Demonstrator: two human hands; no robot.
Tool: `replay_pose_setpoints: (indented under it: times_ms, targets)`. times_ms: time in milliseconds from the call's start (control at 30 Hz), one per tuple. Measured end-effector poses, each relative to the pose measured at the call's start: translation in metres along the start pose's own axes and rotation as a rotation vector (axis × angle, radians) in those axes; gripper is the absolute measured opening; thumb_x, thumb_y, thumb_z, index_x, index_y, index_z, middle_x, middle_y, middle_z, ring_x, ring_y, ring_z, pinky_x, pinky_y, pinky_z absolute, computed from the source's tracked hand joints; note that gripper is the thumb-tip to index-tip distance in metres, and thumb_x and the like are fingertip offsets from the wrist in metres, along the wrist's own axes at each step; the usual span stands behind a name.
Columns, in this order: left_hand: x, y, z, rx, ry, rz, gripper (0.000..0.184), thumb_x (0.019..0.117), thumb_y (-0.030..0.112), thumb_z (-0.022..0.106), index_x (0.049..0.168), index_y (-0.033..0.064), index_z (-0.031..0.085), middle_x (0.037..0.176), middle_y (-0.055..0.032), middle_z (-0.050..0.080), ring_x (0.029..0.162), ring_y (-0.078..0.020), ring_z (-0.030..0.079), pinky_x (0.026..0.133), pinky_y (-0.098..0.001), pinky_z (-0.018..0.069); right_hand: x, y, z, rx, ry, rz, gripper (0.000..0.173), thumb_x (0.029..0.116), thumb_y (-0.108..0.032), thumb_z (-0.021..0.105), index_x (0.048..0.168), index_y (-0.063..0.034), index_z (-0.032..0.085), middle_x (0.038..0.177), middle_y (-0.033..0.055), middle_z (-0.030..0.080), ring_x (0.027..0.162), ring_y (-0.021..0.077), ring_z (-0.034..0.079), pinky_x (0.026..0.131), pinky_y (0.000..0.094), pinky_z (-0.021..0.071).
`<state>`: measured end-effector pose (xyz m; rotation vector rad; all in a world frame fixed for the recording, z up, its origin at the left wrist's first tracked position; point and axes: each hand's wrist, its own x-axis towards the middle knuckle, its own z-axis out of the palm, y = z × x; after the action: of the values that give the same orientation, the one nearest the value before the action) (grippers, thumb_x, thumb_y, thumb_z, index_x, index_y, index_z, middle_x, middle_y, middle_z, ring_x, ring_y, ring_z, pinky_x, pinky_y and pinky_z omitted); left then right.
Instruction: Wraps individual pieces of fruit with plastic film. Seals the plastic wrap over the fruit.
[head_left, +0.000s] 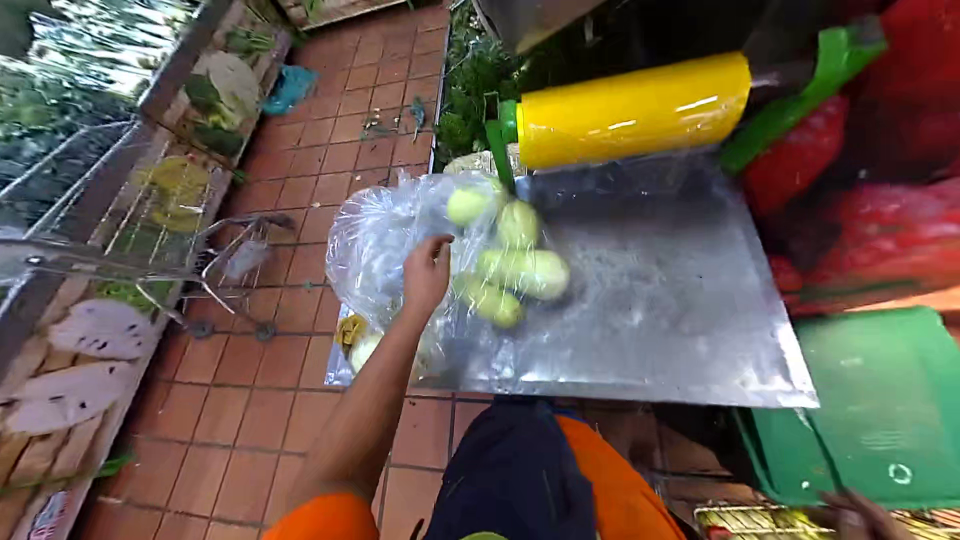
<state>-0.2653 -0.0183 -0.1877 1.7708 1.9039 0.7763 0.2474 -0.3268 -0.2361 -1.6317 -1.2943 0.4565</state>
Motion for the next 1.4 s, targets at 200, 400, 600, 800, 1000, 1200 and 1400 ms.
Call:
replay_pose_setpoints:
  times_ms: [200,400,600,800,1000,1200,1400]
  targets:
    - [0.135,-0.052,0.045,-0.618,-0.216,-0.638,0.083,0.0982,0.060,0.056,0.150,-0.0021,0.037,0.138,-0.0277,0.056,0.120,-0.0376,0.061,0.099,-0.0512,0.0521,0.004,-0.053,0.107,-0.111,-0.326,0.026,0.023,0.0987,-0.005,0.055,0.109,0.0078,0.072,0.100,0.0192,0.072,0.089,0.0193,0.071,0.084,0.0348,0.0594]
    - [0.160,-0.049,0.048,-0.658,-0.285,-0.657,0.094,0.0864,0.061,0.072,0.158,0.0181,0.029,0.142,-0.0240,0.053,0.120,-0.0399,0.060,0.094,-0.0552,0.0541,0.028,-0.040,0.147,-0.021,-0.418,-0.103,0.023,0.0989,-0.010,0.055,0.108,-0.0061,0.075,0.101,0.0051,0.075,0.087,0.0085,0.071,0.080,0.0271,0.0606]
    - [0.113,-0.022,0.046,0.183,-0.214,-0.185,0.100,0.0635,0.038,0.096,0.140,-0.0062,0.051,0.153,-0.0324,0.035,0.136,-0.0531,0.041,0.108,-0.0671,0.0406,0.091,-0.036,0.144,0.005,-0.505,-0.167,0.026,0.1001,-0.016,0.052,0.108,-0.0118,0.076,0.102,-0.0002,0.075,0.085,0.0058,0.070,0.075,0.0246,0.0609]
    - [0.104,-0.007,0.062,0.316,-0.101,-0.209,0.094,0.0720,0.054,0.086,0.147,0.0113,0.048,0.124,-0.0213,0.068,0.115,-0.0411,0.065,0.104,-0.0686,0.0416,0.120,-0.010,0.128,-0.059,-0.683,-0.416,0.025,0.1010,-0.016,0.051,0.108,-0.0184,0.075,0.103,-0.0023,0.075,0.092,0.0083,0.071,0.081,0.0302,0.0609]
    - [0.001,0.050,-0.033,0.463,0.057,-0.209,0.099,0.0692,0.048,0.092,0.147,0.0063,0.048,0.130,-0.0353,0.056,0.106,-0.0582,0.061,0.082,-0.0778,0.0482,0.110,0.015,0.107,0.028,-0.633,-0.239,0.023,0.1023,-0.020,0.054,0.107,-0.0159,0.076,0.099,-0.0011,0.075,0.087,0.0063,0.070,0.078,0.0275,0.0604]
    - [-0.086,0.116,-0.080,0.149,-0.073,0.219,0.122,0.0542,0.068,0.086,0.152,0.0096,0.042,0.141,-0.0163,0.056,0.126,-0.0279,0.057,0.104,-0.0500,0.0494,0.148,-0.052,0.138,0.846,-0.997,0.504,0.048,0.1022,-0.037,0.058,0.132,0.0008,0.060,0.125,0.0138,0.069,0.110,0.0277,0.070,0.092,0.0469,0.0601]
    - [-0.020,0.177,0.108,-1.044,-0.628,-0.086,0.062,0.1036,0.051,0.046,0.147,0.0065,0.048,0.143,-0.0112,0.060,0.129,-0.0257,0.060,0.107,-0.0450,0.0506,0.181,-0.051,0.159,1.391,-0.932,1.075,0.089,0.0842,-0.083,0.046,0.137,-0.0119,0.056,0.119,0.0208,0.069,0.103,0.0364,0.070,0.081,0.0527,0.0604]
